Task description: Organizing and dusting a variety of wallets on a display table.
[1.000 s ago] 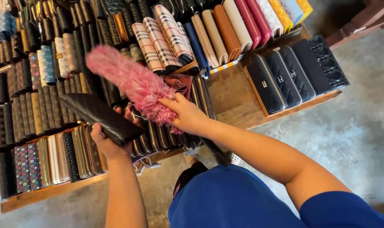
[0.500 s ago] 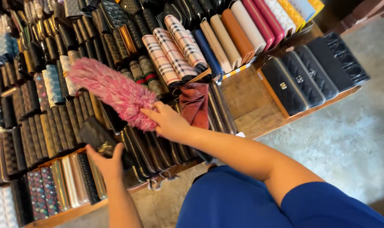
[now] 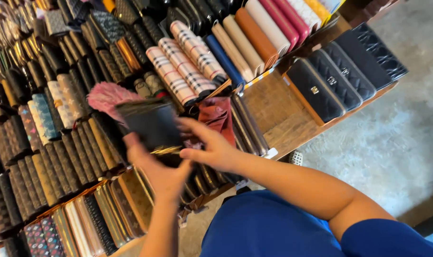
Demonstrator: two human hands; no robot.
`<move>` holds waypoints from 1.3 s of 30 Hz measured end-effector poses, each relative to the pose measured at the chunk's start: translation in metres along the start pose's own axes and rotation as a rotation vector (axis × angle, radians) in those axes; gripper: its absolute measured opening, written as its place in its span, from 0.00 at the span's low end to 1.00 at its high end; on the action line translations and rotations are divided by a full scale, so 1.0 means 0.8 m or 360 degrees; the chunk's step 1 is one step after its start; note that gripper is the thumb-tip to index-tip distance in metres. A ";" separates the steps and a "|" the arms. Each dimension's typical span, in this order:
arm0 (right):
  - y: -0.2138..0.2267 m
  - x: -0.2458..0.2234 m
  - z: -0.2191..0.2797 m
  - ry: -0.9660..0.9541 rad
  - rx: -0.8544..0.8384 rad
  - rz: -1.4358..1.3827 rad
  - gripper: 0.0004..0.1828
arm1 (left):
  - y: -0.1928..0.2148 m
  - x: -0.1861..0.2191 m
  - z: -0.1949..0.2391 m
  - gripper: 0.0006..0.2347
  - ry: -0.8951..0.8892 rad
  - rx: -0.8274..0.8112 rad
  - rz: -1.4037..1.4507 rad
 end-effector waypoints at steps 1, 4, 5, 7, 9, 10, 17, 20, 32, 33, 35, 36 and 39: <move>0.029 -0.006 0.011 0.0009 0.0000 0.0007 0.42 | -0.021 0.023 -0.007 0.59 -0.0009 0.0006 0.0002; 0.142 -0.019 0.058 -0.0173 0.0192 0.0047 0.22 | -0.108 0.114 -0.024 0.56 -0.0338 -0.0373 0.0174; 0.188 -0.023 0.081 -0.0335 0.0335 0.0078 0.22 | -0.136 0.142 -0.029 0.53 -0.0389 -0.0549 0.0304; 0.269 -0.039 0.125 -0.0498 0.0465 0.0119 0.22 | -0.191 0.187 -0.033 0.50 -0.0436 -0.0713 0.0442; 0.341 -0.053 0.167 -0.0587 0.0584 -0.0157 0.17 | -0.262 0.216 -0.034 0.48 -0.0259 -0.1050 0.0822; 0.369 -0.054 0.186 -0.0577 0.0590 -0.0155 0.17 | -0.285 0.234 -0.038 0.48 -0.0270 -0.1052 0.0818; 0.508 -0.066 0.279 -0.0721 0.0699 -0.0210 0.16 | -0.460 0.298 -0.062 0.48 0.0203 -0.1310 0.1073; 0.525 -0.064 0.281 -0.0747 0.0562 -0.0147 0.14 | -0.452 0.327 -0.084 0.53 0.0040 -0.1118 0.0924; 0.500 -0.047 0.220 -0.1098 -0.0211 0.0729 0.24 | -0.503 0.383 -0.113 0.51 -0.1347 -0.1881 -0.1160; 0.501 -0.045 0.218 -0.1066 -0.0228 0.0732 0.23 | -0.513 0.379 -0.115 0.48 -0.1364 -0.1975 -0.1213; 0.532 -0.023 0.238 -0.1053 -0.0106 0.0492 0.18 | -0.511 0.383 -0.132 0.45 -0.1460 -0.1889 -0.1111; 0.546 -0.013 0.249 -0.1026 0.0008 0.0246 0.17 | -0.506 0.388 -0.139 0.43 -0.1541 -0.1801 -0.1020; 0.626 -0.044 0.255 -0.1014 0.0479 0.0249 0.25 | -0.480 0.410 -0.180 0.38 -0.1453 -0.1720 -0.0827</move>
Point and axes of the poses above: each hand's wrist, its own z-axis away from the middle knuckle, its own y-axis out of the back of the hand, x = y × z, the point moved 8 cm from there along -z, towards the middle knuckle, and after that the axes turned 12 degrees about -x, right-handed, at the moved point
